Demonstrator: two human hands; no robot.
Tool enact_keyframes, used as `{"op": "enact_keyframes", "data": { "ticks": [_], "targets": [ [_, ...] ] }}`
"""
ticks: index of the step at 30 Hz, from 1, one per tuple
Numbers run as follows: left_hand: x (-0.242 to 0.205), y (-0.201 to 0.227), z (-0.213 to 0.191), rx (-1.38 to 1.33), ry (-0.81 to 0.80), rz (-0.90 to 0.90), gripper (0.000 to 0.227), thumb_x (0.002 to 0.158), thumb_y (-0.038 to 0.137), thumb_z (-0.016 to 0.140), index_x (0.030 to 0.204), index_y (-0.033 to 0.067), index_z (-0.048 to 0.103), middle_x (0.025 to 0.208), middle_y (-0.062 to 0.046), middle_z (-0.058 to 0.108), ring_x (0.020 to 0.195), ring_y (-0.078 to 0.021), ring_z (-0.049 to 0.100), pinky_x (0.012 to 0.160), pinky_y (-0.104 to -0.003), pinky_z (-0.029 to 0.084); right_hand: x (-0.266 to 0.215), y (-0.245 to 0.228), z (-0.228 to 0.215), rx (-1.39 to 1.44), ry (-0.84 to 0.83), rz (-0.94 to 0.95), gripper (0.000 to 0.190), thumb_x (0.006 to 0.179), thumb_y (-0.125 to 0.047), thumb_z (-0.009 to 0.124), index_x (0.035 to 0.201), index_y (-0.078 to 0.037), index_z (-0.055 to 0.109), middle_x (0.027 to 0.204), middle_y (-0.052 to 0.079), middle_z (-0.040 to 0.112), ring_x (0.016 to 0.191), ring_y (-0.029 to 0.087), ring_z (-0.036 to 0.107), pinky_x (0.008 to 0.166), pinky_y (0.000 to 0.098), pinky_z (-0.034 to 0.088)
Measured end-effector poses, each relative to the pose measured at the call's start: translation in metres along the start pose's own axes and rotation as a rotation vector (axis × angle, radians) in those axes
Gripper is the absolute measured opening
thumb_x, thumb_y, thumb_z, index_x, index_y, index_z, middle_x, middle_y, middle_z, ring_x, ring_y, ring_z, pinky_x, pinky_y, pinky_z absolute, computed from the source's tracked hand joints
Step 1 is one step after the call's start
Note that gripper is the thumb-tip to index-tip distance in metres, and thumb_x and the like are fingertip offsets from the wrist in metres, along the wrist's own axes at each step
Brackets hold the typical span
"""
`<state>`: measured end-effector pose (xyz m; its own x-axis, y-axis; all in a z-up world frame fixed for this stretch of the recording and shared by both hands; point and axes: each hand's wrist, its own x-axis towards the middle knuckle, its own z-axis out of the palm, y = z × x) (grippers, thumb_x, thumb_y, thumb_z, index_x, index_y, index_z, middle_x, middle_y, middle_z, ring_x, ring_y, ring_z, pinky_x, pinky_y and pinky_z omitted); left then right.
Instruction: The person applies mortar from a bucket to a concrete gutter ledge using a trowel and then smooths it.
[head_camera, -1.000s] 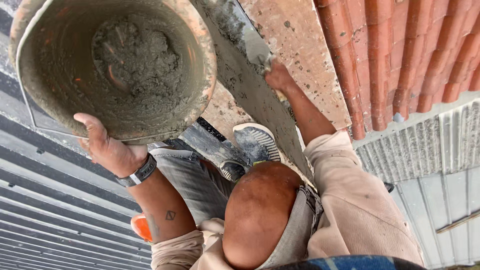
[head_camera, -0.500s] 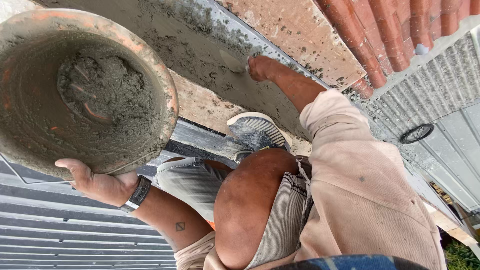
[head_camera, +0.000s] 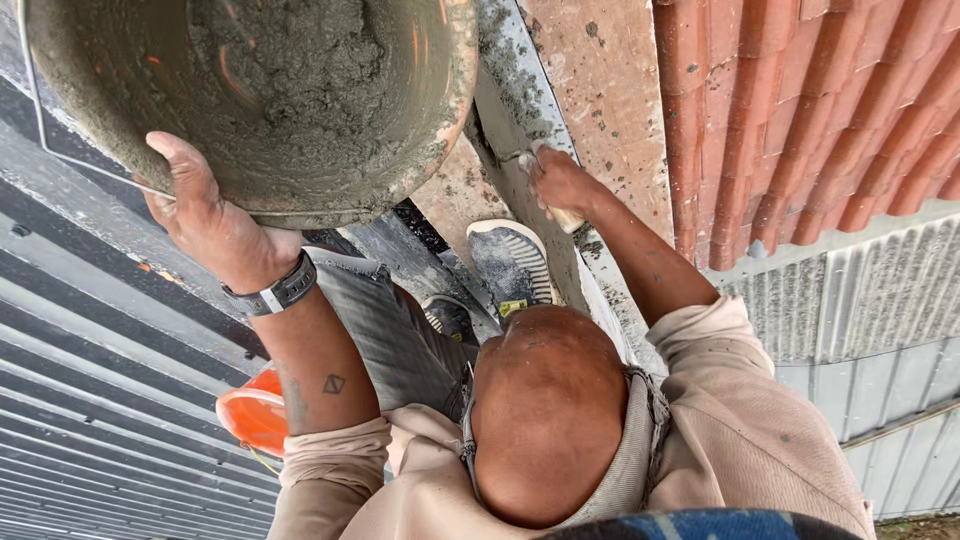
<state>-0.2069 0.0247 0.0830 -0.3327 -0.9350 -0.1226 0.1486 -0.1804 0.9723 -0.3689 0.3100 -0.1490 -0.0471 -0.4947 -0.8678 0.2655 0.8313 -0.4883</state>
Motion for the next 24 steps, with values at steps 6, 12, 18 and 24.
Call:
{"op": "enact_keyframes", "data": {
  "ticks": [6,12,18,24],
  "targets": [
    [0.001,-0.003,0.000,-0.166,-0.041,-0.063,0.055,0.111,0.023,0.070,0.154,-0.0008,0.045,0.152,-0.022,0.056,0.130,-0.0327,0.064,0.107,-0.048,0.057,-0.142,-0.026,-0.026,-0.007,-0.101,0.025,0.034,0.109,-0.031,0.042,0.132,-0.010,0.055,0.075,0.006,0.059,0.051,0.015,0.057,0.041,0.0315,0.051],
    [0.000,-0.024,-0.012,-0.123,-0.032,-0.003,0.047,0.109,0.023,0.069,0.145,0.0002,0.048,0.141,-0.021,0.063,0.123,-0.0298,0.070,0.105,-0.047,0.065,-0.249,-0.082,-0.061,-0.161,-0.049,-0.460,0.037,0.096,-0.021,0.054,0.128,-0.003,0.053,0.065,0.010,0.063,0.043,0.016,0.065,0.036,0.0297,0.057],
    [-0.022,-0.047,0.025,0.357,-0.290,0.292,0.052,0.107,0.030,0.067,0.150,0.0054,0.050,0.126,-0.015,0.072,0.085,-0.0110,0.065,0.080,-0.030,0.059,-0.154,-0.175,-0.011,-1.505,0.389,-0.396,0.030,0.095,0.001,0.052,0.125,0.007,0.052,0.095,0.021,0.063,0.066,0.021,0.067,0.039,0.0274,0.052],
    [-0.030,-0.025,0.042,0.706,-0.498,0.620,0.053,0.116,0.034,0.060,0.161,0.0145,0.042,0.162,-0.008,0.040,0.156,-0.0249,0.025,0.131,-0.043,0.028,-0.123,-0.189,0.004,-1.484,0.641,-0.342,0.033,0.093,0.003,0.048,0.124,0.013,0.051,0.082,0.024,0.062,0.048,0.017,0.060,0.029,0.0286,0.050]
  ]
}}
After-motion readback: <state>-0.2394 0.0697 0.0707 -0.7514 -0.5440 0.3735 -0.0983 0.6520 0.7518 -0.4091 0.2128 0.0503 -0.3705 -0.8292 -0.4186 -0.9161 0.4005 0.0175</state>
